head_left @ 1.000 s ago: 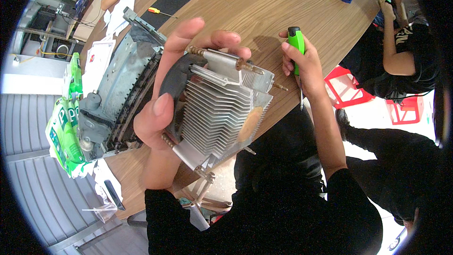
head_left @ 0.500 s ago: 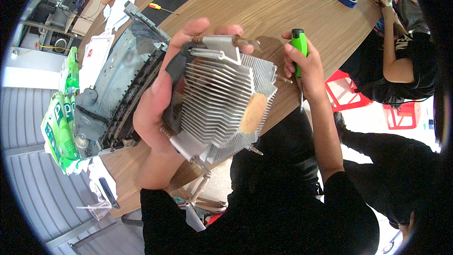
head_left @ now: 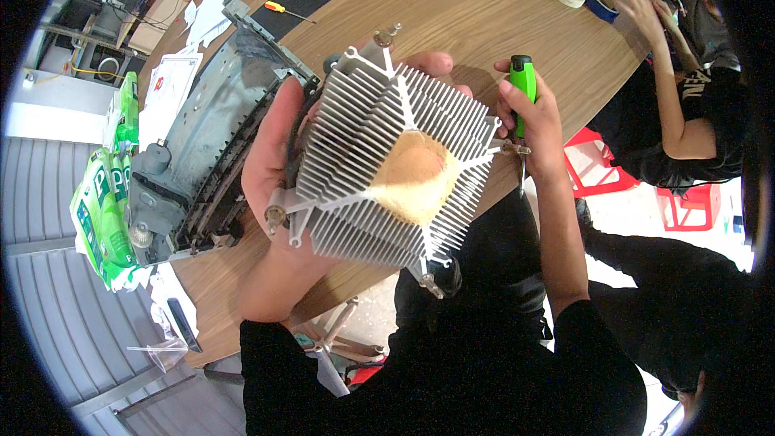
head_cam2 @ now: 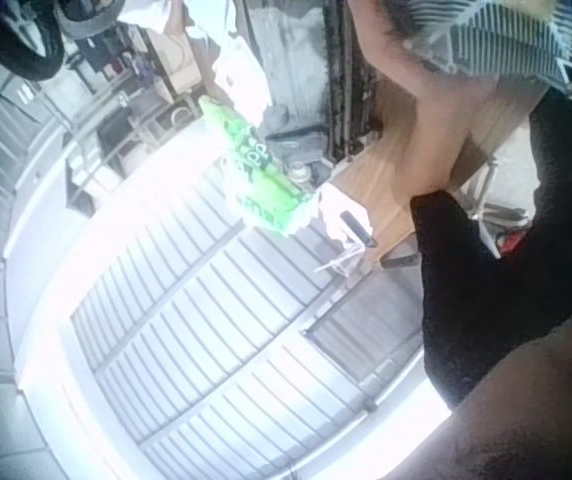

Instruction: The person uses a screwdriver to remove a fan from a large metal heat sink assembly, turning the screws and then setting the fan and heat sink down on the table.

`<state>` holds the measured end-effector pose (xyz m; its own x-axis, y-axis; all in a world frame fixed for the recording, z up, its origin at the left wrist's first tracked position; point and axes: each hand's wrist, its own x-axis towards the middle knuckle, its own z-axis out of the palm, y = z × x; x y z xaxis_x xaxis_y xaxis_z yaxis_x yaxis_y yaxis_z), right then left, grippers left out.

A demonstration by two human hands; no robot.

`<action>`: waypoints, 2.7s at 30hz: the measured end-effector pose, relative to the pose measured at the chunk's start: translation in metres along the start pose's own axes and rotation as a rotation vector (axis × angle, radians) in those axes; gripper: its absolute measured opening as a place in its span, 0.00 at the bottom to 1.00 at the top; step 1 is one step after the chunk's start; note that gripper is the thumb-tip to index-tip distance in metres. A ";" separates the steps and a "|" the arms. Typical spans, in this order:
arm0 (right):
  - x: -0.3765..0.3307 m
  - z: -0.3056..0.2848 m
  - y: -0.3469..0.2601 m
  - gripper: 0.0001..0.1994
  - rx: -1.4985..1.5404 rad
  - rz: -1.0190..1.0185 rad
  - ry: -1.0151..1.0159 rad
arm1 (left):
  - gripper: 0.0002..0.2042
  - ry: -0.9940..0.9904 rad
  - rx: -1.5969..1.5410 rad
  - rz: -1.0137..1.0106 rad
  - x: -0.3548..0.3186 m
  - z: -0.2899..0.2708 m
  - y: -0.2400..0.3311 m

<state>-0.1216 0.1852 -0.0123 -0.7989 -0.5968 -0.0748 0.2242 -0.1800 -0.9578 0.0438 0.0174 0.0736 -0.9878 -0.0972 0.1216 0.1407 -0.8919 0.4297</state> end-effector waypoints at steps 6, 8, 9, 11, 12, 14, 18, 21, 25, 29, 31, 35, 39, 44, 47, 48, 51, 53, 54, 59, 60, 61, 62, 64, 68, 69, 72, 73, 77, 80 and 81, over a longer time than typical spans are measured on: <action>-0.002 -0.003 0.003 0.16 0.041 -0.027 -0.006 | 0.31 0.175 0.137 0.011 -0.008 -0.005 0.002; -0.001 -0.002 0.001 0.16 0.005 -0.016 -0.005 | 0.30 0.300 0.142 0.009 -0.006 -0.002 -0.001; -0.001 -0.002 0.001 0.16 0.004 -0.015 -0.006 | 0.30 0.229 0.145 0.002 -0.003 0.005 -0.003; -0.001 -0.001 0.002 0.16 -0.003 -0.014 -0.001 | 0.29 0.160 0.039 -0.008 -0.001 0.010 -0.004; -0.001 -0.002 0.001 0.16 -0.003 -0.014 -0.001 | 0.29 0.159 0.039 -0.009 -0.001 0.009 -0.004; -0.001 -0.002 0.002 0.16 0.009 -0.018 -0.005 | 0.29 0.122 0.116 -0.002 0.000 0.005 -0.003; -0.001 -0.002 0.001 0.16 0.005 -0.021 -0.006 | 0.30 0.118 0.209 -0.002 0.000 0.013 -0.002; -0.002 0.001 -0.001 0.17 -0.016 -0.012 0.003 | 0.31 -0.065 0.088 0.099 -0.001 0.005 -0.004; -0.001 -0.002 0.003 0.17 -0.047 -0.037 0.042 | 0.31 0.119 0.232 0.073 -0.002 0.004 -0.005; 0.001 0.000 0.006 0.16 -0.026 -0.054 0.061 | 0.29 0.177 0.156 0.106 -0.004 0.018 -0.004; -0.001 0.003 0.004 0.15 -0.062 -0.044 0.094 | 0.28 0.188 0.177 0.117 -0.005 0.019 -0.003; 0.002 0.003 0.007 0.15 -0.045 -0.073 0.083 | 0.27 0.164 0.156 0.130 -0.007 0.020 -0.002; 0.001 0.001 0.006 0.15 -0.078 -0.072 0.083 | 0.24 0.154 0.229 0.190 -0.006 0.019 -0.003; 0.000 0.002 0.009 0.16 0.008 -0.051 0.058 | 0.23 0.291 0.350 0.298 -0.006 0.021 -0.003; 0.000 0.001 0.009 0.16 0.011 -0.046 0.059 | 0.22 0.231 0.324 0.277 -0.006 0.018 -0.002; 0.000 0.001 0.008 0.16 0.011 -0.047 0.060 | 0.22 0.230 0.324 0.276 -0.006 0.018 -0.001; 0.000 -0.002 0.009 0.15 0.020 -0.053 0.054 | 0.21 0.105 0.294 0.206 -0.003 0.012 0.004; 0.001 -0.003 0.012 0.15 0.018 -0.061 0.037 | 0.26 -0.058 0.756 0.179 0.004 0.000 0.011; 0.001 -0.003 0.011 0.15 0.020 -0.069 0.051 | 0.26 -0.072 0.755 0.169 0.005 0.000 0.012; 0.004 -0.009 0.011 0.16 0.029 -0.051 0.001 | 0.21 -0.197 2.154 0.402 0.013 -0.003 -0.005; 0.004 -0.008 0.011 0.16 0.033 -0.050 -0.014 | 0.22 -0.215 2.269 0.356 0.014 -0.009 -0.008; 0.002 -0.006 0.009 0.16 0.047 -0.058 0.000 | 0.24 -0.215 2.240 0.304 0.015 -0.015 -0.008; 0.002 -0.007 0.009 0.16 0.052 -0.064 0.017 | 0.24 -0.238 2.237 0.301 0.016 -0.020 -0.010; 0.004 -0.009 0.010 0.16 0.018 -0.050 -0.004 | 0.26 -0.259 2.267 0.205 0.019 -0.028 -0.012; 0.003 -0.006 0.009 0.16 0.098 -0.041 -0.027 | 0.29 -0.291 2.300 0.172 0.021 -0.036 -0.015; 0.003 -0.007 0.010 0.15 0.101 -0.042 -0.029 | 0.32 -0.297 2.289 0.117 0.021 -0.033 -0.013; 0.001 -0.006 0.008 0.15 0.100 -0.047 -0.040 | 0.37 -0.259 2.168 0.107 0.020 -0.030 0.002; 0.002 -0.011 0.009 0.15 0.094 -0.044 -0.027 | 0.40 -0.299 2.209 0.078 0.022 -0.022 0.009; 0.002 -0.013 0.011 0.15 0.160 -0.059 -0.016 | 0.43 -0.377 2.183 -0.058 0.015 -0.011 0.023; 0.000 -0.002 0.007 0.15 0.166 -0.065 -0.021 | 0.45 -0.405 2.203 -0.151 0.007 -0.018 0.029; 0.003 -0.005 0.001 0.16 0.142 -0.067 0.005 | 0.45 -0.395 2.182 -0.235 0.010 -0.021 0.025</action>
<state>-0.1263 0.1871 -0.0143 -0.8174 -0.5759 -0.0141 0.2469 -0.3281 -0.9118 0.0359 -0.0152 0.0673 -0.9729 0.2216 -0.0657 0.1686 0.8749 0.4540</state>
